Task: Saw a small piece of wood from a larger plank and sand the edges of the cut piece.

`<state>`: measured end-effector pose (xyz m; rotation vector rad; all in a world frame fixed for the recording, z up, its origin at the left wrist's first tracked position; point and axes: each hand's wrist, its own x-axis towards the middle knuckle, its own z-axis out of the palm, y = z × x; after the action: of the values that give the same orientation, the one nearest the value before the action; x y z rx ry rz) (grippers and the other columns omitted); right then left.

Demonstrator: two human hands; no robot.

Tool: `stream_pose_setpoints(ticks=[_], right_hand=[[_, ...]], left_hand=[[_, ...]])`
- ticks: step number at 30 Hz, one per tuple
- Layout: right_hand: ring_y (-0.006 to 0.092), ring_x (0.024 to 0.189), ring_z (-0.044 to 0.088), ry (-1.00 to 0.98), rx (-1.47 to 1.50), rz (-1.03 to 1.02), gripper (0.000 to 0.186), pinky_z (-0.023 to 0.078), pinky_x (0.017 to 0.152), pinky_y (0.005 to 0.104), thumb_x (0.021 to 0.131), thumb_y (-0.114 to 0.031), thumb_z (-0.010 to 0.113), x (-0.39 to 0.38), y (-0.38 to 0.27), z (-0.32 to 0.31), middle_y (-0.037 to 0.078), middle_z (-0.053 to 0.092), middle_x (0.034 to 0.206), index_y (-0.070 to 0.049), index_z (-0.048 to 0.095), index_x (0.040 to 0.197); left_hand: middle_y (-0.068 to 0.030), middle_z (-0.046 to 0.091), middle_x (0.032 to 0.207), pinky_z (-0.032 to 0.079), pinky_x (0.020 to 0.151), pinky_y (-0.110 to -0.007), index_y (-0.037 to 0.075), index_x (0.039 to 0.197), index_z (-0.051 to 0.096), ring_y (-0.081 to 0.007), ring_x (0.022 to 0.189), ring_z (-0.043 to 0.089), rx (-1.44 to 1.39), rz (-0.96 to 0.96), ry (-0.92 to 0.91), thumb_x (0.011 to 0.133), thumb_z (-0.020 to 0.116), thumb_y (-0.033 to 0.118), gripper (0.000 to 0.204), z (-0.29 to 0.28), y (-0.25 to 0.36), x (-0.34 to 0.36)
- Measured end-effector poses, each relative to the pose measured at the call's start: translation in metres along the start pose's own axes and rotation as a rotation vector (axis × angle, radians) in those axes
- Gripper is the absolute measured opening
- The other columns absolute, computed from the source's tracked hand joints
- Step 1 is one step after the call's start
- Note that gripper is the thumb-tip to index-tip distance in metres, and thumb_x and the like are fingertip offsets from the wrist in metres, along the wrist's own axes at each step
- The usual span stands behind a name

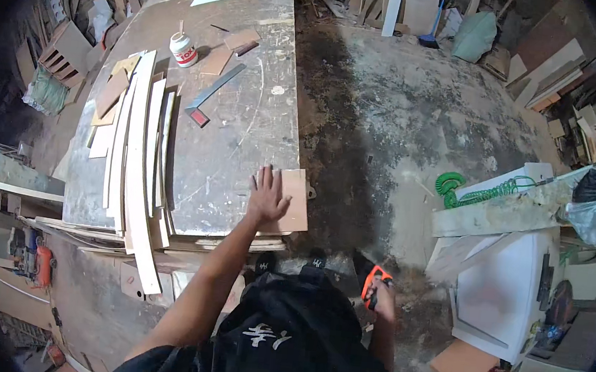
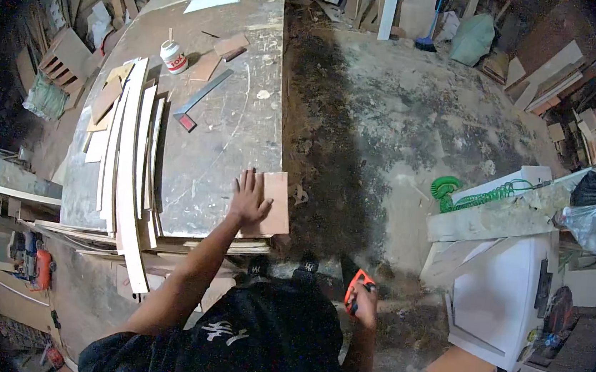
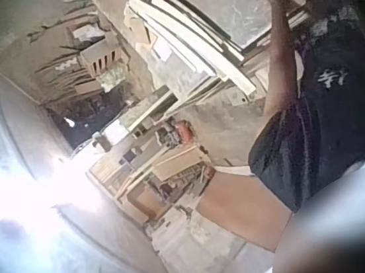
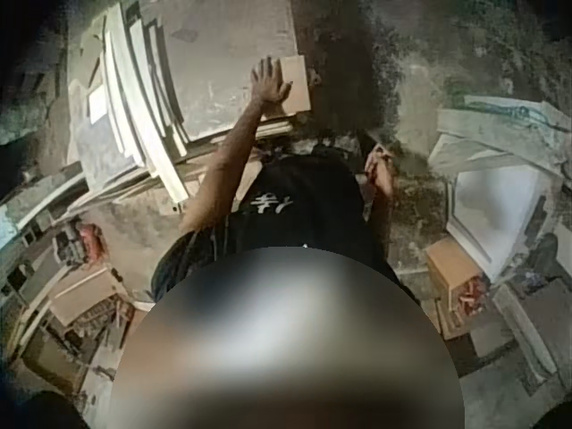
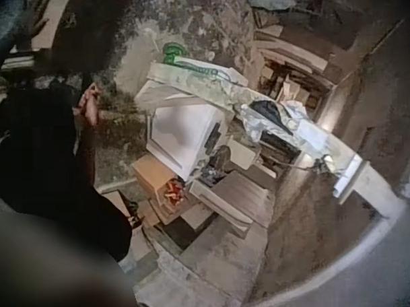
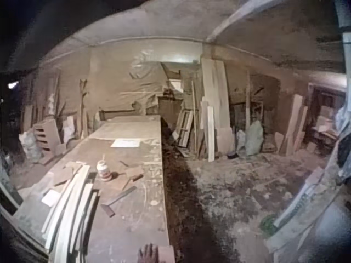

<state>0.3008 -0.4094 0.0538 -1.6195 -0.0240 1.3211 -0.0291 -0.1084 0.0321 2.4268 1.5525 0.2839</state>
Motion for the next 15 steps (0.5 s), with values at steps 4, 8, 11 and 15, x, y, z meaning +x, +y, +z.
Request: stream_pose_setpoints(ticks=[4, 8, 11, 15], right_hand=[[0.0095, 0.041, 0.044, -0.057, -0.164, -0.094, 0.03, 0.036, 0.039, 0.0271, 0.089, -0.029, 0.067, -0.032, -0.056, 0.081, -0.003, 0.044, 0.053, -0.011, 0.05, 0.071], [0.0076, 0.043, 0.044, -0.076, -0.287, -0.24, 0.028, 0.036, 0.042, 0.0273, 0.085, -0.024, 0.074, -0.046, -0.082, 0.136, -0.003, 0.049, 0.055, -0.01, 0.054, 0.072], [0.007, 0.048, 0.046, -0.047, -0.374, -0.405, 0.026, 0.037, 0.045, 0.0277, 0.084, -0.022, 0.076, -0.049, -0.085, 0.171, -0.003, 0.05, 0.058, -0.008, 0.056, 0.073], [0.0055, 0.049, 0.046, -0.155, -0.293, -0.491, 0.026, 0.036, 0.045, 0.0257, 0.084, -0.016, 0.075, -0.056, -0.082, 0.199, -0.005, 0.05, 0.057, -0.008, 0.055, 0.071]], left_hand=[[-0.0313, 0.008, 0.155, 0.006, 0.108, -0.07, 0.0, 0.15, 0.02, -0.0511, 0.142, 0.009, 0.073, -0.056, 0.011, 0.088, 0.042, 0.063, 0.091, -0.008, 0.02, 0.017], [-0.0284, 0.01, 0.156, 0.004, 0.11, -0.068, 0.0, 0.151, 0.019, -0.0461, 0.145, 0.007, -0.014, -0.082, -0.024, 0.086, 0.045, 0.058, 0.091, -0.004, 0.02, 0.023], [-0.0282, 0.016, 0.155, 0.006, 0.11, -0.068, -0.002, 0.149, 0.024, -0.0454, 0.145, 0.009, -0.011, -0.098, -0.024, 0.086, 0.046, 0.054, 0.087, -0.001, 0.024, 0.027], [-0.0272, 0.014, 0.156, 0.005, 0.111, -0.068, 0.001, 0.15, 0.022, -0.0453, 0.145, 0.008, 0.052, -0.13, -0.001, 0.086, 0.045, 0.057, 0.088, -0.001, 0.03, 0.029]])
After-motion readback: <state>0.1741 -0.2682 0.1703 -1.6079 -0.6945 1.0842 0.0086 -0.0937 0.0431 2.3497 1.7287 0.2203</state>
